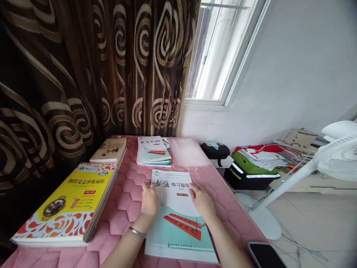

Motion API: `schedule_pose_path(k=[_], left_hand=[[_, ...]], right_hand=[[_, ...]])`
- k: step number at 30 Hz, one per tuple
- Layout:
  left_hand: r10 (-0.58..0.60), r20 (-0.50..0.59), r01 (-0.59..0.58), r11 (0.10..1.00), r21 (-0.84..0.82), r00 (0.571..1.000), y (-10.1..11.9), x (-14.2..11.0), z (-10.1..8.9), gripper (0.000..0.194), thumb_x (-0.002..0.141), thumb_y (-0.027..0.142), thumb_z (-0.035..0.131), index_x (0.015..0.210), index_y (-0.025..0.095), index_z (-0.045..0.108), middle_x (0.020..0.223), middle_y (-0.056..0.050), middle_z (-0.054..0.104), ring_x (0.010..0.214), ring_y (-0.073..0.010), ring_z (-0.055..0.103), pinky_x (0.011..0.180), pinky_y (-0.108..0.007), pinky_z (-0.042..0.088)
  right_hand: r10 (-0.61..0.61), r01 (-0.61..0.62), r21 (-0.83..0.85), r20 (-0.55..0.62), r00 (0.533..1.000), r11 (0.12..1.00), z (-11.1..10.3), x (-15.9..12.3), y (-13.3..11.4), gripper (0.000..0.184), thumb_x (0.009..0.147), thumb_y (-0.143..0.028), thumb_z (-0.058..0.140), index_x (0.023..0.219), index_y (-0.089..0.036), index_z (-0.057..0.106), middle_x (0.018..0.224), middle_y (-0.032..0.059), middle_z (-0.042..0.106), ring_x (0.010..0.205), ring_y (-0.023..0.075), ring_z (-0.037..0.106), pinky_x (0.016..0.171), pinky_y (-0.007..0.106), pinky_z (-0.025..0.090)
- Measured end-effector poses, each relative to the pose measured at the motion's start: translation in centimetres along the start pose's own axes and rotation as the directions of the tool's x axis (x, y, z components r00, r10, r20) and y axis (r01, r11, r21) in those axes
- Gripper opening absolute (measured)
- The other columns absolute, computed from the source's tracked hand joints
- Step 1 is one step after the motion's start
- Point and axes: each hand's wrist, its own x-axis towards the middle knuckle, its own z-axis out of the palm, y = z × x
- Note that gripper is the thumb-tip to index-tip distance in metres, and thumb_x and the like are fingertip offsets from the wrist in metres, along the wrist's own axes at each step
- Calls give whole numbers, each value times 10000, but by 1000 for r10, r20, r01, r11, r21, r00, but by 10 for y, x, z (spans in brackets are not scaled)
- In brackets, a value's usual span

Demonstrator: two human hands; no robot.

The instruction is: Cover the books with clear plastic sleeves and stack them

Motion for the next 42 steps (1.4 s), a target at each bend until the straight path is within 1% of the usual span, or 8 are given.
schedule_pose_path(k=[5, 10, 14, 17, 22, 34, 38, 42], left_hand=[[23, -5, -23, 1000, 6, 1000, -24, 13, -11, 545, 723, -92, 382, 1185, 107, 591, 1224, -167, 508, 927, -174, 638, 902, -319, 502], [37, -39, -32, 991, 131, 999, -36, 12, -14, 510, 839, 3, 321, 1263, 114, 582, 1403, -234, 442, 1228, -340, 513, 1002, -534, 424], [242, 100, -259, 934, 246, 965, -8, 9, 6, 599, 827, 9, 317, 1356, 177, 541, 1557, -119, 333, 1413, -290, 324, 1155, -493, 263], [356, 275, -402, 906, 132, 893, 28, 13, 30, 589, 879, 93, 298, 1457, 134, 401, 1586, -105, 265, 1458, -244, 234, 1187, -423, 212], [354, 293, -392, 917, 81, 888, 61, 36, 53, 579, 936, 249, 268, 1484, 70, 322, 1587, -130, 232, 1473, -239, 180, 1206, -417, 136], [238, 138, -263, 942, 208, 961, -37, 79, 11, 588, 948, 323, 269, 1493, 108, 312, 1545, -138, 336, 1443, -250, 273, 1186, -439, 191], [241, 98, -258, 934, 245, 966, -39, 60, 7, 582, 937, 253, 265, 1472, 32, 327, 1530, -198, 331, 1440, -275, 276, 1198, -477, 113], [237, 125, -262, 932, 251, 964, -16, 11, 28, 607, 914, 255, 313, 1489, 61, 296, 1547, -176, 299, 1452, -296, 229, 1184, -499, 183]], right_hand=[[-54, 55, -16, 40, 998, 998, 3, 2, -15, 435, 991, -331, 329, 1379, -271, 515, 1327, 89, 590, 1053, 204, 643, 798, 282, 485], [-114, 114, -55, 19, 993, 992, 11, 1, -27, 444, 1004, -341, 302, 1392, -280, 508, 1244, 96, 622, 992, 202, 658, 743, 273, 482], [-135, 134, -77, -8, 991, 988, 19, 2, -27, 455, 1008, -337, 289, 1407, -261, 493, 1183, 96, 633, 950, 200, 659, 750, 281, 479], [-136, 134, -107, -17, 991, 985, 23, 2, -25, 449, 1005, -318, 299, 1408, -272, 491, 1166, 94, 632, 942, 195, 657, 751, 272, 473], [-142, 140, -146, -6, 990, 979, 24, 2, -25, 452, 985, -245, 326, 1403, -256, 499, 1150, 105, 631, 952, 192, 651, 757, 263, 467], [-112, 111, -143, 2, 994, 984, 26, 5, -26, 443, 1009, -367, 306, 1410, -310, 485, 1105, 78, 642, 889, 182, 665, 715, 261, 469], [-107, 105, -160, -3, 994, 981, 24, 3, -28, 443, 1008, -361, 306, 1406, -306, 491, 1108, 76, 639, 880, 186, 667, 708, 267, 469], [-106, 105, -179, 0, 994, 978, 24, 2, -29, 443, 1009, -357, 305, 1408, -306, 489, 1097, 79, 640, 883, 187, 666, 711, 269, 467]])
